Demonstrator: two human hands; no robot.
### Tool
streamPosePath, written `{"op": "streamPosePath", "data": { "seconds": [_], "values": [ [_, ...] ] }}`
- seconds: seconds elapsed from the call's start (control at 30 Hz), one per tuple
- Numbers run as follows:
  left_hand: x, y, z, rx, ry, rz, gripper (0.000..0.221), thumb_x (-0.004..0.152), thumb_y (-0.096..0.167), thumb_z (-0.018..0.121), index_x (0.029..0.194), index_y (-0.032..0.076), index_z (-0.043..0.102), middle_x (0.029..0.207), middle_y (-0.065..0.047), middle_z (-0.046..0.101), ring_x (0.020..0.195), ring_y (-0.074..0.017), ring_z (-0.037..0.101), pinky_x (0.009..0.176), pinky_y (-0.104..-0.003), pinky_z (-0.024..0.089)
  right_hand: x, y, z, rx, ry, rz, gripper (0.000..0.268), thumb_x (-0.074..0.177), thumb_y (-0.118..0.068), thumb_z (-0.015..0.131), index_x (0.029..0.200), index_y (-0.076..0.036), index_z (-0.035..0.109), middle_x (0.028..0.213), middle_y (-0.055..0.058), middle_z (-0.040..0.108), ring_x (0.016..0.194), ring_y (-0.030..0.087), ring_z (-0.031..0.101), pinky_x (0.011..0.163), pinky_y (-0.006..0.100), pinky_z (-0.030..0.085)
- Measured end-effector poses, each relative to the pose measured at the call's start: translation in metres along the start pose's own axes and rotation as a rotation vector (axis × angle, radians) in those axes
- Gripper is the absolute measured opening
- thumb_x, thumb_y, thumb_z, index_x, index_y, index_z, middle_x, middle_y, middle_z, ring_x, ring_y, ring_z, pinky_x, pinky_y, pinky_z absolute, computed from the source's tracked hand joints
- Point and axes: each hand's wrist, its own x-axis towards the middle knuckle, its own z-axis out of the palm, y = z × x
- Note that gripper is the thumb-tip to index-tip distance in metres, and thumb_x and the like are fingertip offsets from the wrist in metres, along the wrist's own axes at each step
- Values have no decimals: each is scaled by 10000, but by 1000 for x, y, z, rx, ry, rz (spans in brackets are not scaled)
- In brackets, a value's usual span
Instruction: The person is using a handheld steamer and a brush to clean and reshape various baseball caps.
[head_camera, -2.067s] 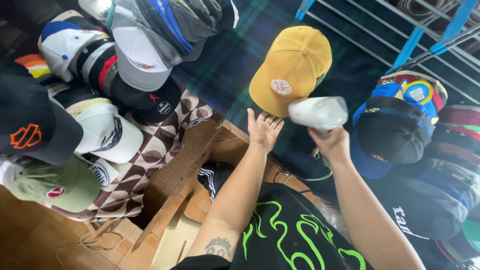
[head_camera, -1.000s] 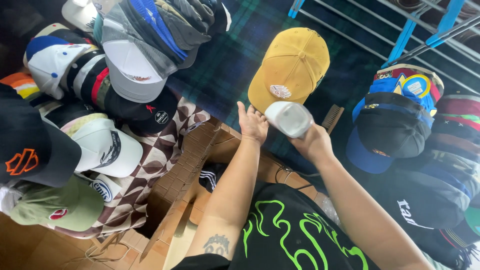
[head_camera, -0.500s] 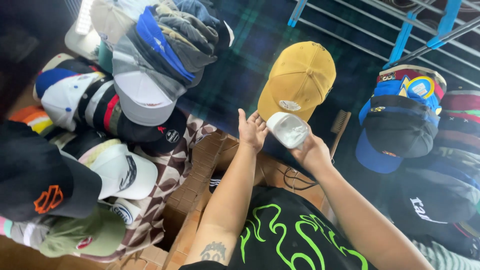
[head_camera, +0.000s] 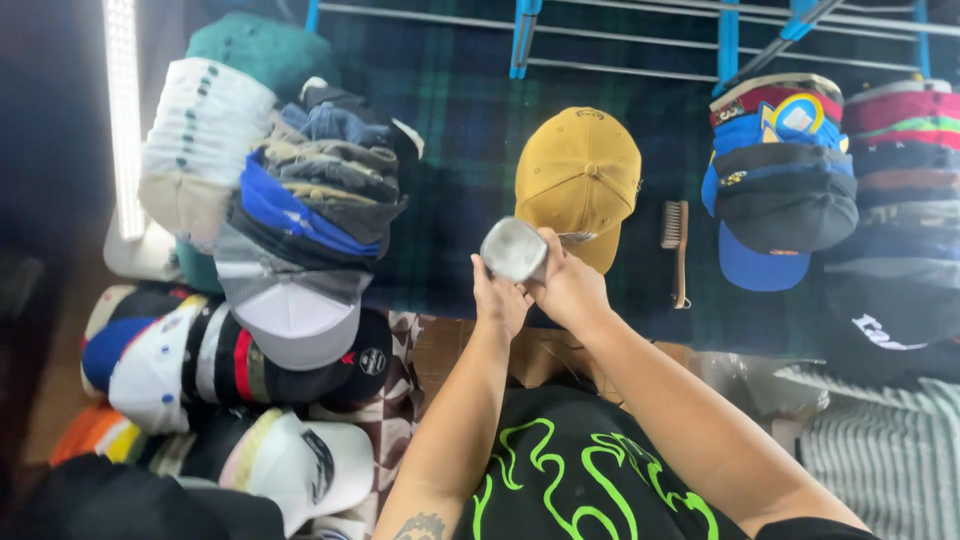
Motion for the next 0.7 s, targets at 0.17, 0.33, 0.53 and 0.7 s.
{"op": "streamPosePath", "data": {
  "seconds": [0.17,0.33,0.53,0.7],
  "values": [
    [-12,14,14,89,-2,-23,871,895,872,340,1504,255,433,1490,-89,499,1304,-322,453,1189,-496,287,0,-19,1,1,-19,89,775,936,-420,595,1554,-247,160,1294,151,649,1181,384,661,1034,534,526],
    [-22,15,17,18,-51,-33,951,867,903,371,1554,247,420,1606,-84,430,1489,-351,367,1254,-535,209,26,-43,9,26,49,56,831,957,-425,589,1590,-175,113,1375,164,603,1175,424,651,1031,569,522],
    [-24,22,4,84,-90,-61,895,852,924,349,1405,255,565,1423,-75,594,1369,-326,513,1197,-527,329,21,-46,7,50,80,40,854,957,-417,592,1607,-172,96,1370,163,600,1192,441,639,1042,577,505],
    [-17,19,-10,131,-64,-94,694,891,849,417,1145,237,623,1142,-4,674,1093,-220,648,994,-412,494,-3,-36,-11,-33,130,65,868,927,-413,629,1608,-241,120,1306,163,643,1149,430,666,1016,560,530]
  ]
}}
